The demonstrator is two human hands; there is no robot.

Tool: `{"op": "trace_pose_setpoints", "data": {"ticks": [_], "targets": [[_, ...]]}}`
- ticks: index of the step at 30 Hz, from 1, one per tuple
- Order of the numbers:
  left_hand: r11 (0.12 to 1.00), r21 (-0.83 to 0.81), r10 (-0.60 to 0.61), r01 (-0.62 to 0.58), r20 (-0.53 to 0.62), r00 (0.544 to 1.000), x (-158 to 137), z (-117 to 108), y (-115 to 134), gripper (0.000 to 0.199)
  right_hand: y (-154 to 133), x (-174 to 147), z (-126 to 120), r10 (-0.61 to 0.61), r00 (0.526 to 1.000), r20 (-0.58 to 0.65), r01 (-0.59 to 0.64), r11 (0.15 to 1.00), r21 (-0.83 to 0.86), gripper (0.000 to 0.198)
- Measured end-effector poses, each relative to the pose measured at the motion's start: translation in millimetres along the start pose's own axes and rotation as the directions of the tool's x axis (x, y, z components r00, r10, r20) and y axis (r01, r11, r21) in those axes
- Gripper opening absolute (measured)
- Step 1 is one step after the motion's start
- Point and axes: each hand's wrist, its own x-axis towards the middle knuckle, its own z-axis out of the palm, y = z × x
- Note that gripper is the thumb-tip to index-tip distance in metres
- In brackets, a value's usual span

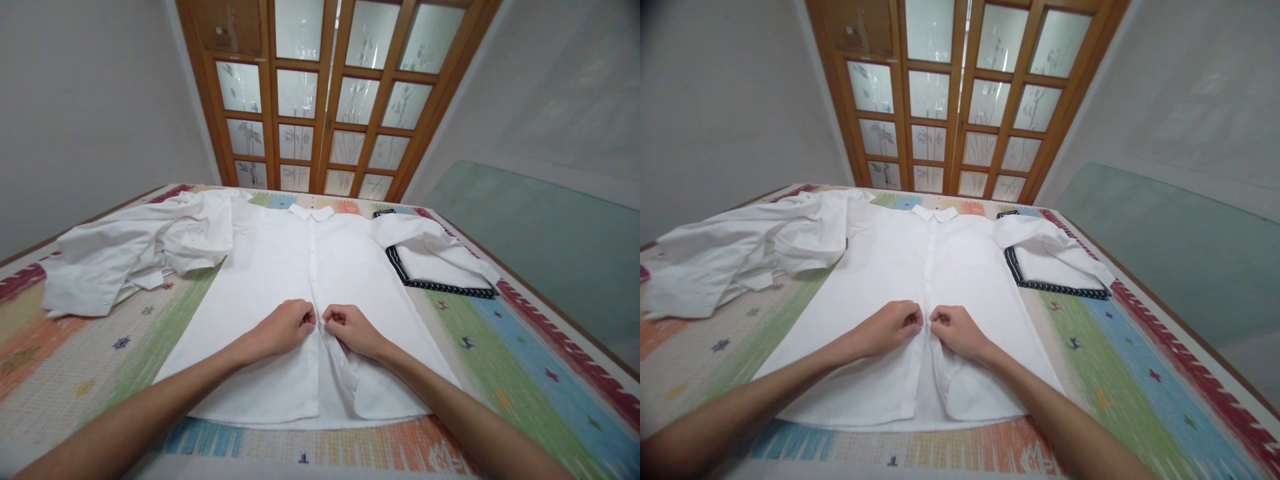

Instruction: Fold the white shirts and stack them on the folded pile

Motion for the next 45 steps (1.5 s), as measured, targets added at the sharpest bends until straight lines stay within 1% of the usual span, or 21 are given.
{"op": "trace_pose_setpoints", "data": {"ticks": [3,6,9,12,16,18,21,23,26,31,34,37,40,45], "targets": [[0.994,-0.104,-0.038,0.039,0.017,0.999,1,2,-3,0.013,0,0,0,-0.005,1.0,0.003,0.005,1.0,-0.001,0.01],[0.959,-0.249,-0.119,0.139,0.093,0.989,1,2,-6,0.011,0,-1,1,-0.018,1.0,0.002,0.018,1.0,-0.005,0.008],[0.915,-0.339,-0.177,0.218,0.148,0.973,0,2,-8,0.01,-2,-1,2,-0.01,1.0,0.005,0.01,1.0,0.009,0.008],[0.906,-0.356,-0.195,0.231,0.134,0.972,-1,0,-8,0.008,-3,-2,2,-0.011,1.0,0.008,0.011,1.0,0.01,0.012],[0.923,-0.33,-0.199,0.199,0.034,0.979,-2,-1,-9,0.01,-2,-2,2,-0.017,1.0,0.008,0.017,1.0,0.0,0.014],[0.932,-0.321,-0.179,0.168,-0.005,0.984,-1,-1,-9,0.013,-1,-3,2,0.009,1.0,0.014,-0.008,1.0,-0.002,0.015],[0.929,-0.332,-0.177,0.162,-0.012,0.984,-1,-2,-9,0.016,-2,-3,3,0.069,0.997,0.029,-0.069,0.998,0.003,0.018],[0.921,-0.349,-0.184,0.171,-0.006,0.983,-1,-2,-9,0.018,-4,-4,4,0.123,0.991,0.058,-0.126,0.991,0.053,0.02],[0.906,-0.386,-0.187,0.174,0.005,0.982,-1,0,-11,0.022,-7,-4,8,0.176,0.977,0.117,-0.195,0.964,0.182,0.025],[0.876,-0.46,-0.167,0.147,-0.002,0.986,-1,5,-16,0.025,-13,-5,11,0.201,0.972,0.123,-0.23,0.925,0.304,0.024],[0.862,-0.469,-0.212,0.191,0.008,0.977,-2,6,-14,0.024,-14,-4,12,0.214,0.967,0.136,-0.248,0.911,0.331,0.025],[0.836,-0.466,-0.307,0.29,0.041,0.951,-5,5,-9,0.02,-13,-4,11,0.227,0.964,0.14,-0.261,0.906,0.333,0.026],[0.803,-0.487,-0.359,0.342,0.062,0.931,-6,5,-7,0.018,-14,-4,12,0.235,0.962,0.137,-0.268,0.904,0.334,0.027],[0.695,-0.619,-0.38,0.366,0.116,0.918,-3,11,-12,0.021,-18,-6,11,0.249,0.959,0.137,-0.281,0.903,0.326,0.026]]}}
